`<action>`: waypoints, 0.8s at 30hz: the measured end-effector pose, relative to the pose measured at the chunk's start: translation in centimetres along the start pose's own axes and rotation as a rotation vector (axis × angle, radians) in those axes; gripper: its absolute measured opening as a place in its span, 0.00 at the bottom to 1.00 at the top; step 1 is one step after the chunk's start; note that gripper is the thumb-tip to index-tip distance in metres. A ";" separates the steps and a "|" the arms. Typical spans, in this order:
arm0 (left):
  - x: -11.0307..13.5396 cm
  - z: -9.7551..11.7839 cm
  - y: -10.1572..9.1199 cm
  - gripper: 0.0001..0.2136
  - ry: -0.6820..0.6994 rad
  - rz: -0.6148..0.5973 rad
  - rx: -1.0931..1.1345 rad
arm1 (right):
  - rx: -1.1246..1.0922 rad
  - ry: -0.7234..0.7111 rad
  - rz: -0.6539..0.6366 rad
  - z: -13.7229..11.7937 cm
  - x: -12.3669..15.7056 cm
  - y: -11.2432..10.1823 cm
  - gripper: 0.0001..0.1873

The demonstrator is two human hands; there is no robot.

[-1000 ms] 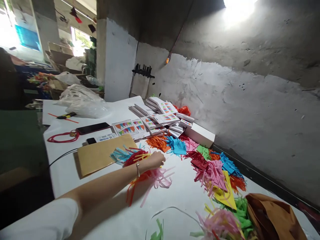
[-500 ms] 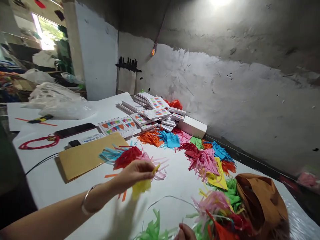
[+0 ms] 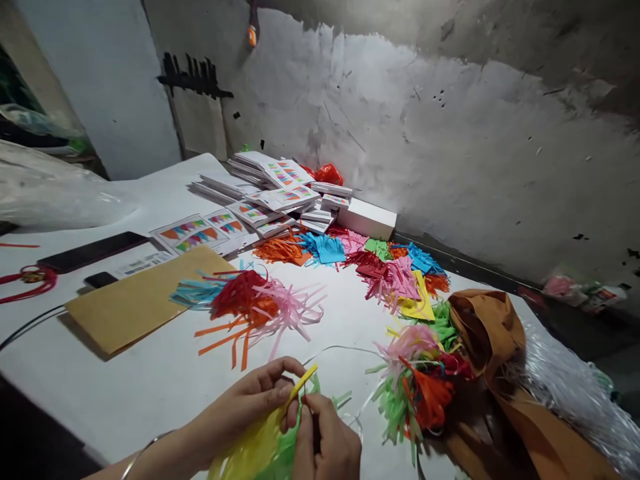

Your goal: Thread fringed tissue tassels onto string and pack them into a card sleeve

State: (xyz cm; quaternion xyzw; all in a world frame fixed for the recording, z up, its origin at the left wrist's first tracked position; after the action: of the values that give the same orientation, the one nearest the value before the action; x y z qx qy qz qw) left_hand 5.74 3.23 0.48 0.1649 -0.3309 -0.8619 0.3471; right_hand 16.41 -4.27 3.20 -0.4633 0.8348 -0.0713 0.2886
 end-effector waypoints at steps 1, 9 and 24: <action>0.1 -0.1 -0.2 0.15 0.004 -0.005 -0.001 | -0.018 0.014 -0.020 0.0 0.1 0.2 0.14; 0.5 -0.5 -0.5 0.13 0.012 -0.037 0.020 | -0.056 0.134 -0.061 0.2 0.5 0.7 0.16; 1.5 -0.1 -0.8 0.15 0.055 0.018 -0.201 | 0.043 0.142 -0.084 1.0 1.3 0.5 0.16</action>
State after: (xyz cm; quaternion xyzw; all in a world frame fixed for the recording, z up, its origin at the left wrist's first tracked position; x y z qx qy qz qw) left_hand 4.40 2.56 -0.25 0.1499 -0.2344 -0.8828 0.3785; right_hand 16.05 -4.89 1.68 -0.4855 0.8312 -0.1341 0.2355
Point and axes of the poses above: each hand's wrist, its own x-axis away from the middle knuckle, its own y-axis out of the palm, z = x × y, the point moved 6 cm from there along -x, towards the middle knuckle, and after that the axes turned 7 degrees about y, right-handed, at the moved point
